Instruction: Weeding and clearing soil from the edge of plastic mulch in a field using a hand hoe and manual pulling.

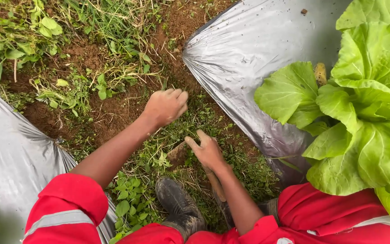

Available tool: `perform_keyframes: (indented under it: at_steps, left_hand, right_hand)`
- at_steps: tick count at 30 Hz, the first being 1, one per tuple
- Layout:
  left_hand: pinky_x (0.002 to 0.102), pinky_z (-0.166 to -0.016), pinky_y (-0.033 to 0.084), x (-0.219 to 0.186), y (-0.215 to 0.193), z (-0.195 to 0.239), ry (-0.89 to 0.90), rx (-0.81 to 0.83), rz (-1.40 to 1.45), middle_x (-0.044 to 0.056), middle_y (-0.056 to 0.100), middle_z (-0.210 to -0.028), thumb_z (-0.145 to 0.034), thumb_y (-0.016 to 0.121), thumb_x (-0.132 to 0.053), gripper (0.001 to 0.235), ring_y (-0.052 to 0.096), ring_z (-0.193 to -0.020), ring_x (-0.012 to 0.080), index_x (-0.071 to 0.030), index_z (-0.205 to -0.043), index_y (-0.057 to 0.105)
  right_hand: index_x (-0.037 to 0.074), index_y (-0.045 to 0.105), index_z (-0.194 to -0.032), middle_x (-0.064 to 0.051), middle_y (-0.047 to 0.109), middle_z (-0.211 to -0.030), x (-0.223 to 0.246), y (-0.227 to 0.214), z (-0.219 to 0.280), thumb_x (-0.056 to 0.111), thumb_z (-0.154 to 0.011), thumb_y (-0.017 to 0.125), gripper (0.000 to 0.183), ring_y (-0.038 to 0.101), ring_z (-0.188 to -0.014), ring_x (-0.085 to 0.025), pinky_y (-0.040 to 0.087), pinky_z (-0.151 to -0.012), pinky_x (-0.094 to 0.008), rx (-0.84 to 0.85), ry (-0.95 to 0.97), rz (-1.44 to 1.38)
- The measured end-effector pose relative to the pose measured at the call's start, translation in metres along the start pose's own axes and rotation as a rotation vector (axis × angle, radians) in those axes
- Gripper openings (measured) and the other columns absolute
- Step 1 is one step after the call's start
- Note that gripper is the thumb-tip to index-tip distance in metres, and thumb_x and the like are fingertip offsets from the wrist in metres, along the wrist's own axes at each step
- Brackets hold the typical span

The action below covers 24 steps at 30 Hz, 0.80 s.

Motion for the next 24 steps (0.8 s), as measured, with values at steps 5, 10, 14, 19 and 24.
perform_keyframes:
  at_steps: [5, 10, 14, 19, 24]
  left_hand:
    - [0.029, -0.067, 0.057, 0.003, -0.03, 0.026, -0.173, 0.085, 0.144, 0.007, 0.062, -0.089, -0.11, 0.028, -0.049, 0.046, 0.065, -0.076, 0.0163, -0.013, -0.107, 0.056]
    - [0.038, -0.071, 0.06, 0.0, -0.048, 0.003, -0.202, 0.022, 0.247, 0.015, 0.062, -0.1, -0.11, 0.032, -0.055, 0.054, 0.068, -0.083, 0.0248, -0.006, -0.114, 0.053]
    - [0.041, -0.077, 0.061, -0.002, -0.026, -0.011, -0.034, 0.03, 0.171, 0.014, 0.064, -0.099, -0.11, 0.026, -0.035, 0.041, 0.072, -0.089, 0.0275, -0.005, -0.115, 0.054]
    - [0.037, -0.076, 0.062, -0.008, -0.016, -0.001, 0.06, -0.092, 0.133, 0.01, 0.068, -0.09, -0.107, 0.026, -0.025, 0.039, 0.074, -0.087, 0.0249, -0.008, -0.107, 0.061]
    - [0.032, -0.083, 0.062, -0.029, -0.013, 0.023, 0.184, 0.074, 0.197, 0.008, 0.07, -0.085, -0.109, 0.03, -0.029, 0.038, 0.074, -0.083, 0.019, -0.013, -0.103, 0.064]
  right_hand:
    - [-0.004, 0.044, -0.147, -0.028, 0.05, -0.146, -0.018, 0.006, -0.015, 0.062, -0.096, 0.053, 0.084, 0.045, -0.139, -0.043, 0.037, -0.117, -0.055, -0.011, 0.025, -0.018]
    - [-0.005, 0.045, -0.147, -0.028, 0.05, -0.146, -0.023, 0.006, -0.022, 0.06, -0.096, 0.055, 0.083, 0.045, -0.139, -0.043, 0.036, -0.117, -0.053, -0.04, 0.037, -0.04]
    - [-0.005, 0.044, -0.147, -0.029, 0.049, -0.147, -0.021, 0.003, -0.022, 0.057, -0.098, 0.055, 0.08, 0.044, -0.14, -0.043, 0.036, -0.118, -0.054, -0.045, 0.045, -0.067]
    - [-0.008, 0.043, -0.147, -0.031, 0.049, -0.145, -0.016, 0.007, -0.011, 0.052, -0.099, 0.056, 0.078, 0.044, -0.139, -0.046, 0.037, -0.116, -0.058, -0.064, 0.026, -0.104]
    - [-0.004, 0.043, -0.146, -0.031, 0.05, -0.144, 0.013, 0.001, 0.044, 0.041, -0.097, 0.065, 0.07, 0.049, -0.135, -0.044, 0.043, -0.113, -0.058, -0.156, 0.172, -0.005]
Point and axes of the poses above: each hand's wrist, its own z-axis away from the middle knuckle, its own y-axis out of the palm, x = y × z, the point moved 5 cm from there along -z, towards the middle knuckle
